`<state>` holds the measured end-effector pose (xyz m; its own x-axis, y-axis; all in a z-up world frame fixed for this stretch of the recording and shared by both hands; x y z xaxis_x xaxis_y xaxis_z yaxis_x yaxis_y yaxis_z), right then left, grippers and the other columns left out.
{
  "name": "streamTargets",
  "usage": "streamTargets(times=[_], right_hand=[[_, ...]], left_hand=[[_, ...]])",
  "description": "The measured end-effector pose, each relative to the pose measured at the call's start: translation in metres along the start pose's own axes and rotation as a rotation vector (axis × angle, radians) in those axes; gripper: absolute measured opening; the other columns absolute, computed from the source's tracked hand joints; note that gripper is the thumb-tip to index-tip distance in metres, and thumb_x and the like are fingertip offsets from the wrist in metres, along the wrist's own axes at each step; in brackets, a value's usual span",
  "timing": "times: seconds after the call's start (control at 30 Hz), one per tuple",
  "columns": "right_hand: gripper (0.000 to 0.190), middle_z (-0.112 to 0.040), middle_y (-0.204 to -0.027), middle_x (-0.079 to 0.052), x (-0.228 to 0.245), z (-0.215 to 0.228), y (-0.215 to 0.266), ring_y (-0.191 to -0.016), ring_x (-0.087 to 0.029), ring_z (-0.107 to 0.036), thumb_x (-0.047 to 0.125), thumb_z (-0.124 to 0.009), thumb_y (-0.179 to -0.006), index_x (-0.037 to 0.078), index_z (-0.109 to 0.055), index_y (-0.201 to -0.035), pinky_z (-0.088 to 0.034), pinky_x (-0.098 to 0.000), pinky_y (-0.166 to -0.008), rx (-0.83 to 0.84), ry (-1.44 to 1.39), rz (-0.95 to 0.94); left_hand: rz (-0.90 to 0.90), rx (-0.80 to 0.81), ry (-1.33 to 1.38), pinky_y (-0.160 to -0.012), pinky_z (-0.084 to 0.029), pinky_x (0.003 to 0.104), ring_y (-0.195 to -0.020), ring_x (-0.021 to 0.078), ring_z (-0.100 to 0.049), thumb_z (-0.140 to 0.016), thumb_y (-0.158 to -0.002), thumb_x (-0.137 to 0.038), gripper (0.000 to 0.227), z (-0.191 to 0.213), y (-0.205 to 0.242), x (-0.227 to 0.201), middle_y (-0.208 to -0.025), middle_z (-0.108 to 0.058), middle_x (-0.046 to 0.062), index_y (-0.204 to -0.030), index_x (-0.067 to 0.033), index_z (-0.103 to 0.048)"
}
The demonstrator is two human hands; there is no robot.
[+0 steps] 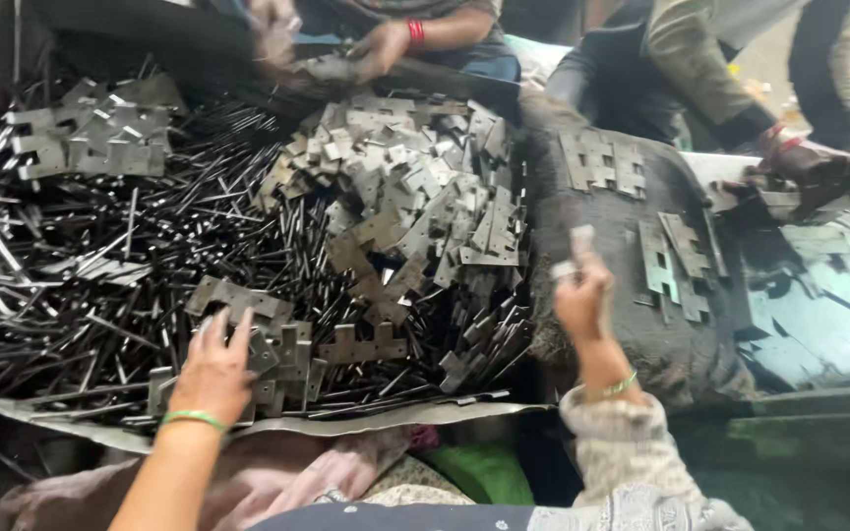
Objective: The person sits on the floor and sorts small metal brackets and rods from a large bin, picking them up by hand and placing them into piles. Other workers are visible nearby performing similar sorting tasks.
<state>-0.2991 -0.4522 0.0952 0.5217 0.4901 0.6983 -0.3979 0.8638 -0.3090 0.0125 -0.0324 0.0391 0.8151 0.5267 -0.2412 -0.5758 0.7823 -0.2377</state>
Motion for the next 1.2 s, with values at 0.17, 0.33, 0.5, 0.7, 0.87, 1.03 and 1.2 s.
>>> streamTargets(times=[0.17, 0.33, 0.5, 0.7, 0.87, 1.03, 1.2], right_hand=[[0.063, -0.063, -0.121, -0.032, -0.068, 0.026, -0.057, -0.104, -0.046, -0.064, -0.009, -0.045, -0.088, -0.005, -0.047, -0.151, -0.054, -0.0541, -0.091, 0.015, 0.523, 0.240], [0.024, -0.050, -0.150, -0.019, -0.023, -0.025, -0.008, -0.145, -0.041, -0.039, 0.015, -0.046, -0.102, 0.005, -0.064, -0.115, -0.031, -0.0535, -0.120, 0.449, 1.414, 0.641], [0.053, -0.044, -0.150, -0.031, 0.099, -0.081, 0.068, -0.137, -0.047, -0.041, 0.009, -0.073, -0.085, 0.001, -0.063, -0.136, -0.038, -0.0472, -0.110, 0.613, 0.081, 0.539], [0.072, -0.048, -0.147, -0.025, 0.158, -0.136, 0.057, -0.135, -0.043, -0.047, 0.007, -0.077, -0.072, 0.002, -0.054, -0.140, -0.040, -0.0485, -0.109, 0.653, 0.442, 0.672], [0.060, -0.062, -0.123, -0.014, 0.167, -0.171, 0.079, -0.129, -0.041, -0.050, 0.006, -0.067, -0.066, 0.006, -0.064, -0.127, -0.032, -0.0544, -0.107, 0.542, 0.708, 1.128], [0.025, -0.066, -0.106, -0.003, 0.160, -0.166, 0.075, -0.121, -0.030, -0.056, 0.004, -0.062, -0.080, 0.018, -0.071, -0.099, -0.039, -0.0517, -0.105, 0.593, 0.659, 1.096], [0.020, -0.071, -0.104, -0.003, 0.143, -0.114, 0.065, -0.101, -0.031, -0.066, 0.015, -0.066, -0.088, 0.019, -0.076, -0.105, -0.054, -0.0445, -0.086, 0.628, 0.511, 0.774]], left_hand=[[0.148, 0.297, -0.085, -0.107, -0.045, 0.045, -0.130, 0.0311, -0.049, -0.084, -0.071, -0.017, 0.082, -0.022, -0.001, 0.020, -0.137, -0.056, 0.009, -0.146, -0.0259, -0.053], [0.177, 0.336, -0.093, -0.105, -0.045, 0.046, -0.126, 0.0303, -0.053, -0.083, -0.066, -0.019, 0.065, -0.008, -0.011, 0.017, -0.131, -0.060, 0.005, -0.126, -0.0291, -0.062], [0.117, 0.089, -0.007, -0.085, -0.058, 0.043, -0.103, 0.0267, -0.071, -0.065, -0.088, -0.005, 0.033, 0.011, -0.020, -0.005, -0.110, -0.072, 0.001, -0.117, -0.0190, -0.066], [-0.037, -0.394, 0.123, -0.073, -0.059, 0.041, -0.085, 0.0307, -0.072, -0.072, -0.073, 0.002, 0.046, 0.074, -0.028, -0.042, -0.099, -0.073, 0.009, -0.116, -0.0158, -0.069], [0.381, -0.526, 1.299, -0.081, -0.061, 0.031, -0.092, 0.0196, -0.072, -0.078, -0.086, 0.008, 0.035, 0.091, -0.030, 0.007, -0.105, -0.074, 0.004, -0.113, -0.0103, -0.066], [0.431, -0.392, 1.827, -0.078, -0.064, 0.033, -0.092, 0.0168, -0.072, -0.077, -0.073, 0.011, 0.052, 0.052, -0.016, 0.022, -0.104, -0.072, 0.004, -0.117, -0.0128, -0.063], [0.209, -0.263, 0.747, -0.089, -0.061, 0.038, -0.098, 0.0254, -0.075, -0.080, -0.079, 0.001, 0.053, 0.029, -0.008, -0.002, -0.113, -0.075, 0.008, -0.127, -0.0162, -0.067]])
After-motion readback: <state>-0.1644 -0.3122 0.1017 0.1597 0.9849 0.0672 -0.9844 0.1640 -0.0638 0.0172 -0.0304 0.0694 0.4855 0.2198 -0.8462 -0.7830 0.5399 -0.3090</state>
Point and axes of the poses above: each hand's wrist, its own y-axis away from the middle knuckle, its own z-axis out of the back of the hand, x = y × z, the point moved 5 cm from there along -y, towards the middle knuckle
